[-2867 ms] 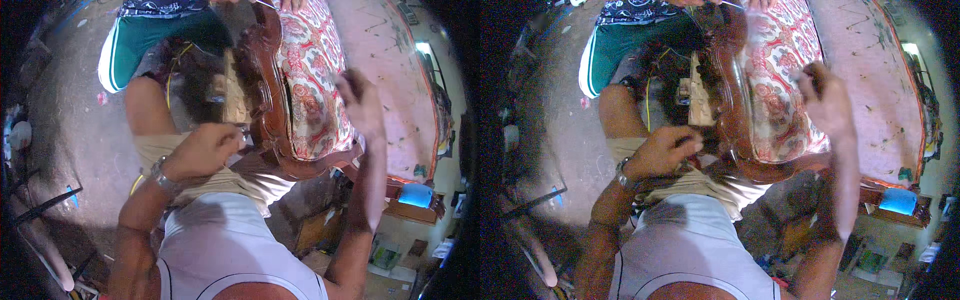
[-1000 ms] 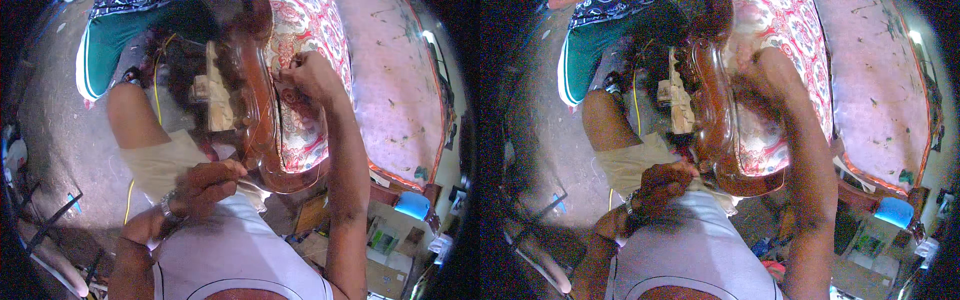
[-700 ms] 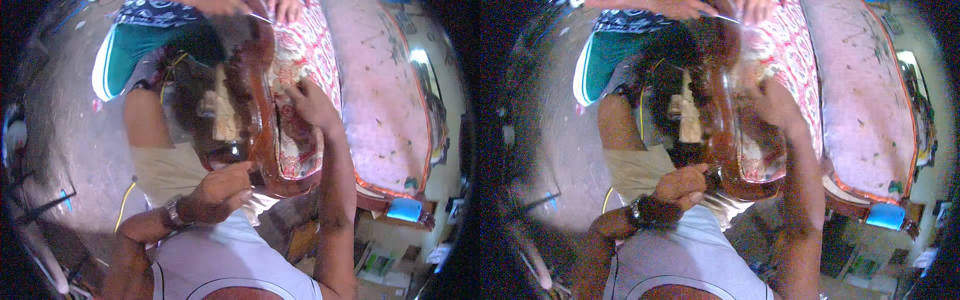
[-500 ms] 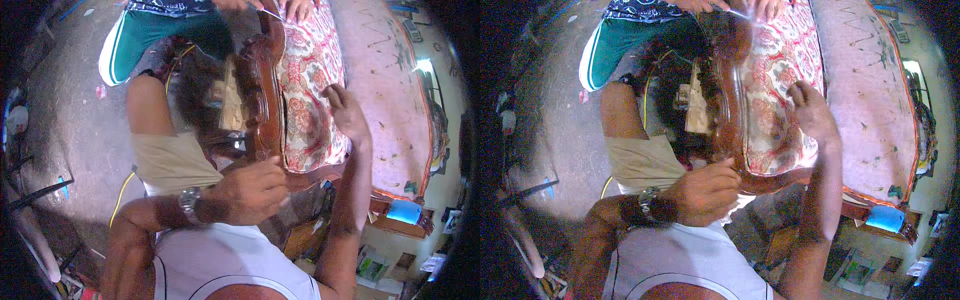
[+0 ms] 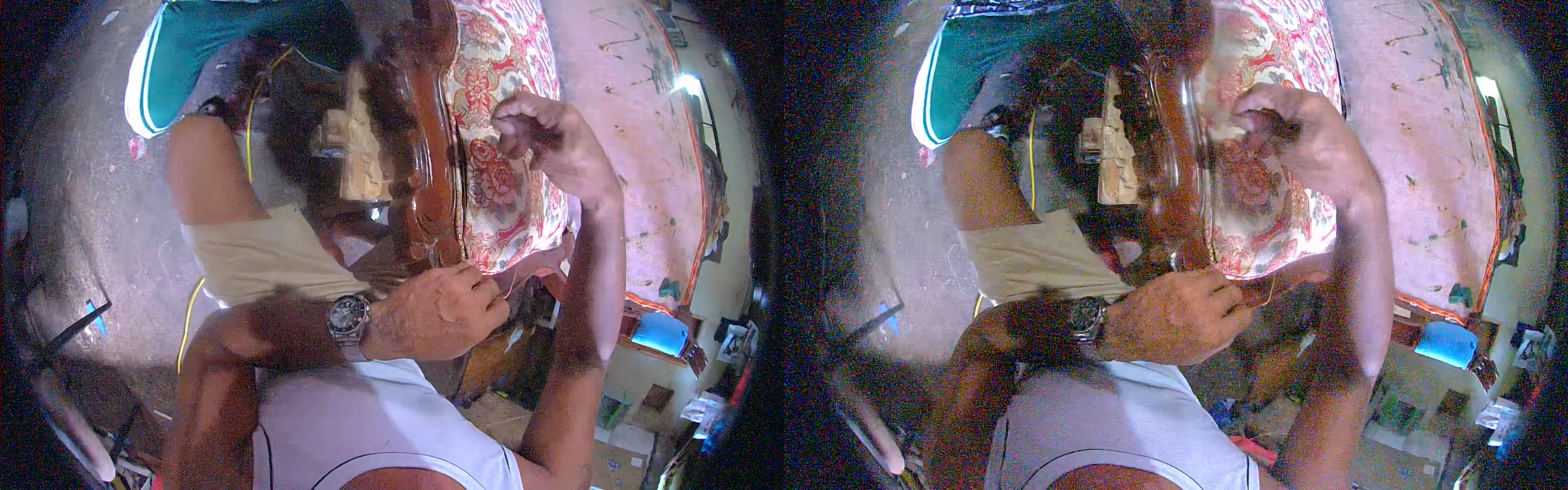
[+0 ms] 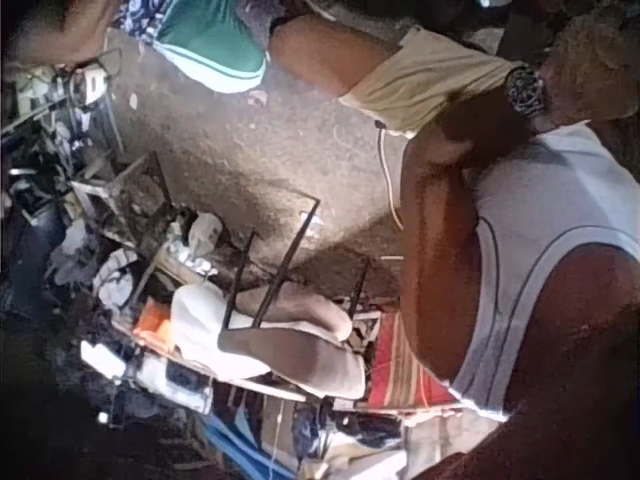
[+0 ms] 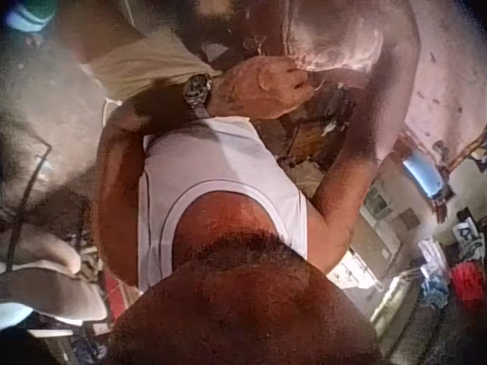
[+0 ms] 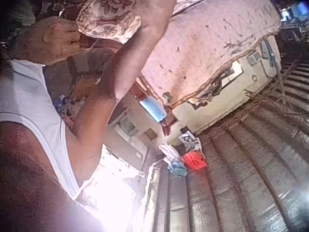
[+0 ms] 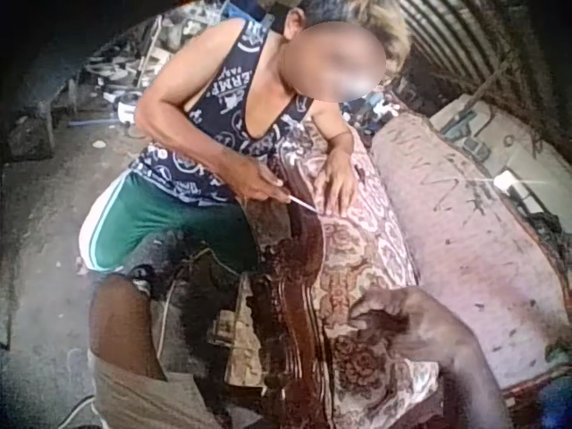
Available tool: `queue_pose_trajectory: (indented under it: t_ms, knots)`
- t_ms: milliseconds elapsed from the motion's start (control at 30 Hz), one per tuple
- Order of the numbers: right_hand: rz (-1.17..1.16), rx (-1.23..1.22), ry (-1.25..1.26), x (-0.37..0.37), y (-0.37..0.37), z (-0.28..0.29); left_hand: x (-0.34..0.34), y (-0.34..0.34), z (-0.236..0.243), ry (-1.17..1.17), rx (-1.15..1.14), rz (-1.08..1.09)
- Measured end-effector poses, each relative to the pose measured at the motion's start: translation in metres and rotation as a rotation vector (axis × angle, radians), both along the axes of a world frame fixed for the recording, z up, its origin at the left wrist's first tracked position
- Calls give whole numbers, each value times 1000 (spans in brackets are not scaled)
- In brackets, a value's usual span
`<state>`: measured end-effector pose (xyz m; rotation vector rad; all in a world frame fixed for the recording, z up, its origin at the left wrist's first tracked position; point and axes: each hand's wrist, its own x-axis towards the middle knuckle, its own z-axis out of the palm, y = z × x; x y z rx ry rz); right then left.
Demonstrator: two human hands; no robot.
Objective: Repairing and reupholstering a couch using a needle, thread, and pliers.
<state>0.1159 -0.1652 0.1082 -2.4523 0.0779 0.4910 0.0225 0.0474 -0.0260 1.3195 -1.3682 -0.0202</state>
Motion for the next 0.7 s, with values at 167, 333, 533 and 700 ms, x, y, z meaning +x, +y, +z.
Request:
queue_pose_trajectory:
  t_ms: [167, 333, 533, 700]
  knots:
    - [127, -212, 18, 23, -7, -25, 4, 4, 4, -46, -9, -57]
    - [63, -137, 97, 36, -19, -43, 7, 6, 9, -7, -92, -19]
    - [-136, -57, 168, 31, -23, -47, 6, 3, 10, 89, -134, -40]
    - [-116, -10, 115, 28, -16, -48, 4, -10, 4, 46, -80, -97]
